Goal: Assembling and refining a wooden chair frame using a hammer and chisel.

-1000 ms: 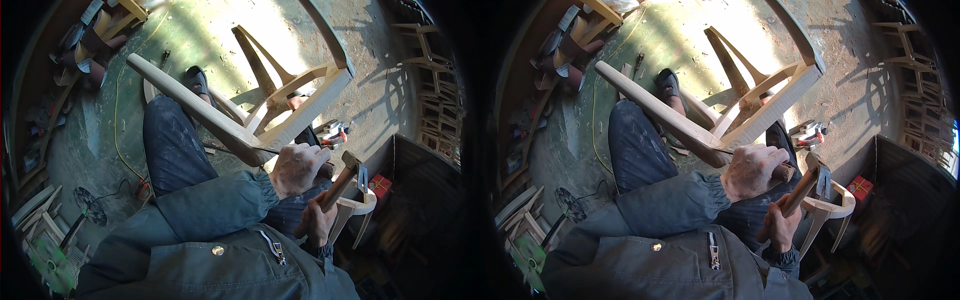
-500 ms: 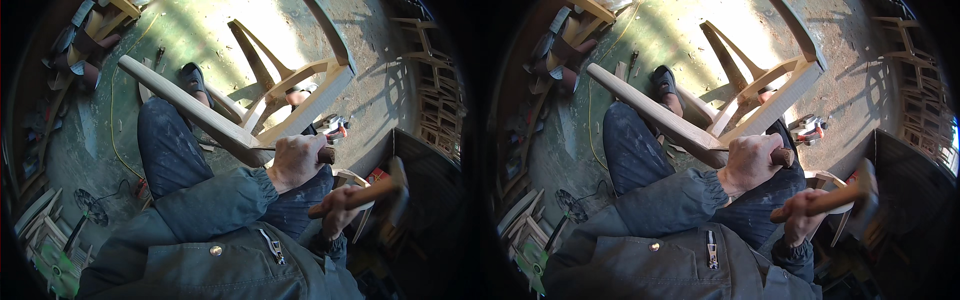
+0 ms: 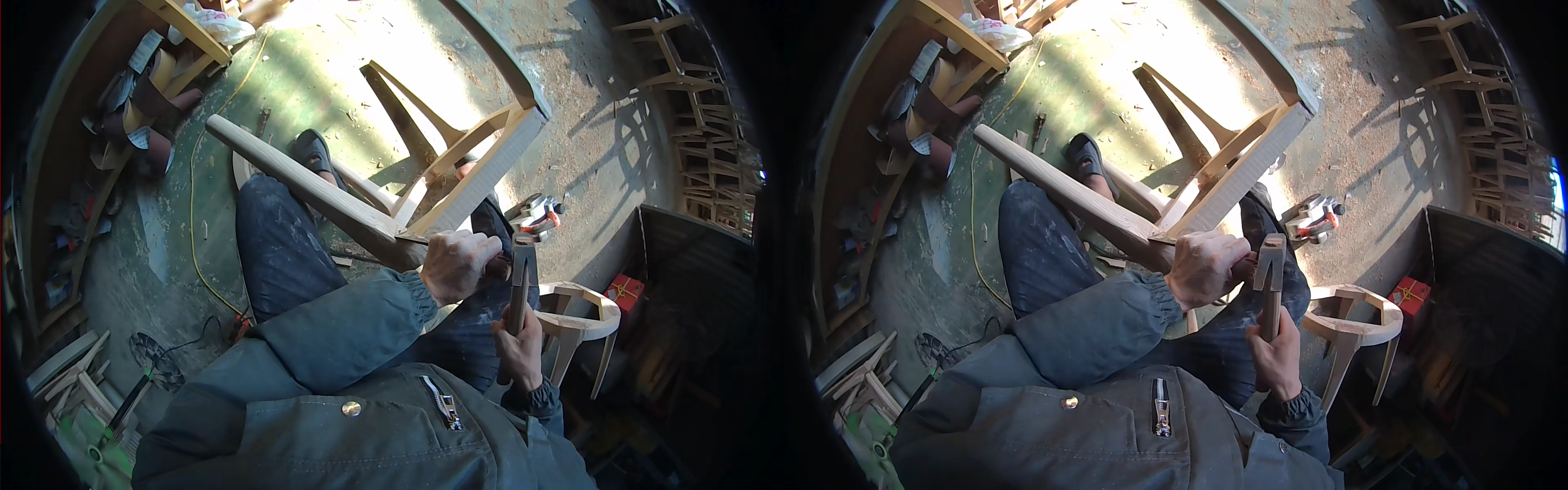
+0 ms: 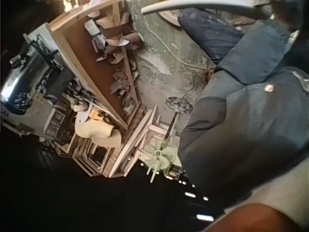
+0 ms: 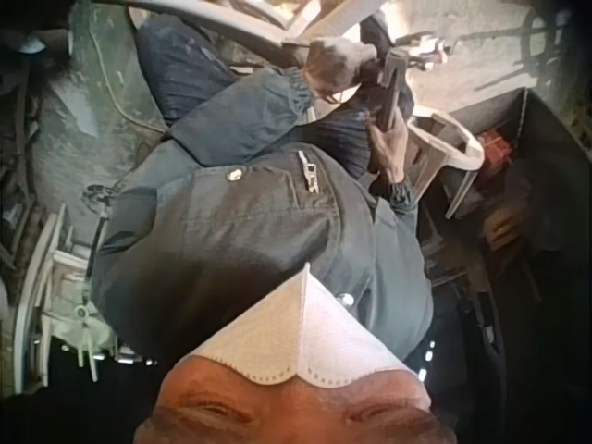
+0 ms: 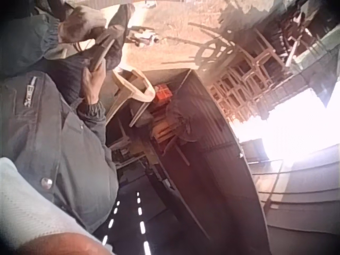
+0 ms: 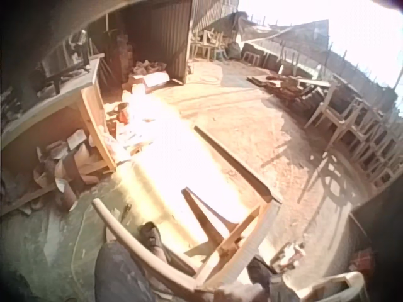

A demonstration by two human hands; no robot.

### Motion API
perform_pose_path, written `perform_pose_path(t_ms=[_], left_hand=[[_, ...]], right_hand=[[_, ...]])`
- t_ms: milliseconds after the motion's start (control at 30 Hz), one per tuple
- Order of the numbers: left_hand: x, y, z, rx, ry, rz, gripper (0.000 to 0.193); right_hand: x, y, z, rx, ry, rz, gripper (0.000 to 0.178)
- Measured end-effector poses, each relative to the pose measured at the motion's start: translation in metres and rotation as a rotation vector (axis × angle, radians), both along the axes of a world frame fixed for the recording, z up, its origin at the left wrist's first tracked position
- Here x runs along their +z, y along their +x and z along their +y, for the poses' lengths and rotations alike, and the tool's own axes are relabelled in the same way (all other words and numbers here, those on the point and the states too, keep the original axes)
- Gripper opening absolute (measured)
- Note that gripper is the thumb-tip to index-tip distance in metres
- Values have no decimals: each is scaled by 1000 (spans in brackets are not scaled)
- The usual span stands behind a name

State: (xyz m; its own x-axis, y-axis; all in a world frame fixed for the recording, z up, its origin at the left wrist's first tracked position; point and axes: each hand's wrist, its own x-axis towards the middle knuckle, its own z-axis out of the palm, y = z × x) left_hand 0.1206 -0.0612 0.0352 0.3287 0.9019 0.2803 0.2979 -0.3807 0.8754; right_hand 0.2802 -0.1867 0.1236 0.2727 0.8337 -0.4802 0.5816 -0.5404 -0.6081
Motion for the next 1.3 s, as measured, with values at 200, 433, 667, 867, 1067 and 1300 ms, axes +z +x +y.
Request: perform_pose_path(t_ms=[200,433,667,867,1067,1300], left_hand=[[14,3,13,-11,-60,8,26],[8,7,16,24,-107,68,26],[-11,7,14,33,-36,108,19],[-10,10,13,20,-18,117,21],[2,12,16,-10,34,123,23],[13,-16,5,-538,209,89,18]], right_hand=[[38,-15,4,-487,243,346,17],[34,-15,18,-637,667,536,21],[-13,-8,8,-309,-36,312,18],[-48,-3,-10,192,365,-52,17],[-6,-25,-9,-510,53,409,16],[-18,-19,-32,-203,-89,268,23]])
